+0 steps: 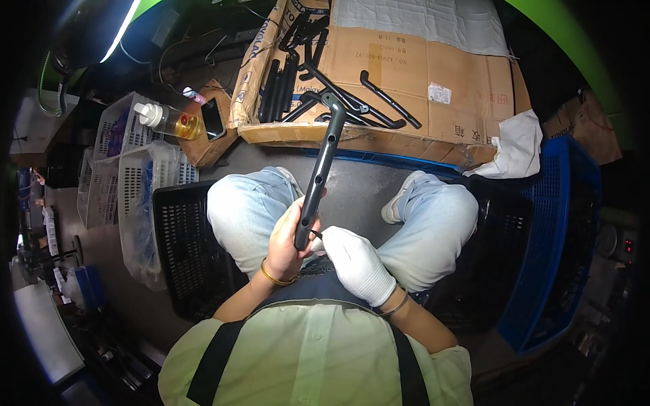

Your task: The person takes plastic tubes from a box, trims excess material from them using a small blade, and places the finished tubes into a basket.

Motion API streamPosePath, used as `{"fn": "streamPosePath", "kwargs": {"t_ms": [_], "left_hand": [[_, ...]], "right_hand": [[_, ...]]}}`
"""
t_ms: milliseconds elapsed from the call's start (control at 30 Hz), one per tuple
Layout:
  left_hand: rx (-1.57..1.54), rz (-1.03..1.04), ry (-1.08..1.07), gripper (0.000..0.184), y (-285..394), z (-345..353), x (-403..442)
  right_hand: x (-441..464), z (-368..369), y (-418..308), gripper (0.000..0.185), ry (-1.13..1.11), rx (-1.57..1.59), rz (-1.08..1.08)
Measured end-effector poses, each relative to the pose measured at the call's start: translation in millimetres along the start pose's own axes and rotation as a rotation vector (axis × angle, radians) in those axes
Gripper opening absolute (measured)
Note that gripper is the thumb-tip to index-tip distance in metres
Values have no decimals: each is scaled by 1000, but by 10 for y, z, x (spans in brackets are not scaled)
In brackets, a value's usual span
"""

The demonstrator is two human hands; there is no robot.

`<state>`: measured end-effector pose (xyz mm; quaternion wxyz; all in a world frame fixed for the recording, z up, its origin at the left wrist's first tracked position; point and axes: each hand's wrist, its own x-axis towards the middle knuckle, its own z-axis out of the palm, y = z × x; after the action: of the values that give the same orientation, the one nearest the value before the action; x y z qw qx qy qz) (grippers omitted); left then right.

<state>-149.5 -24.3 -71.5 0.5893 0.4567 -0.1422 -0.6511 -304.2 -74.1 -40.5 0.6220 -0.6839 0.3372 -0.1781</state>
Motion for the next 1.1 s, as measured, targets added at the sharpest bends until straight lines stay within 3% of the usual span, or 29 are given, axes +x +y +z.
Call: {"fn": "streamPosePath", "kwargs": {"t_ms": [100, 200, 300, 467, 1100], "left_hand": [[12, -14, 0, 49, 16, -20, -11], [32, -66, -8, 49, 33, -36, -39], [26, -113, -57, 50, 15, -73, -47], [48, -136, -84, 51, 19, -95, -60], [86, -171, -157, 46, 107, -80, -88]], "right_hand": [[20, 9, 53, 16, 23, -5, -112], [32, -17, -82, 14, 43, -242, -37], [58, -17, -13, 12, 37, -421, -173], [79, 5, -57, 12, 44, -521, -187], [136, -116, -70, 19, -90, -585, -153]]}}
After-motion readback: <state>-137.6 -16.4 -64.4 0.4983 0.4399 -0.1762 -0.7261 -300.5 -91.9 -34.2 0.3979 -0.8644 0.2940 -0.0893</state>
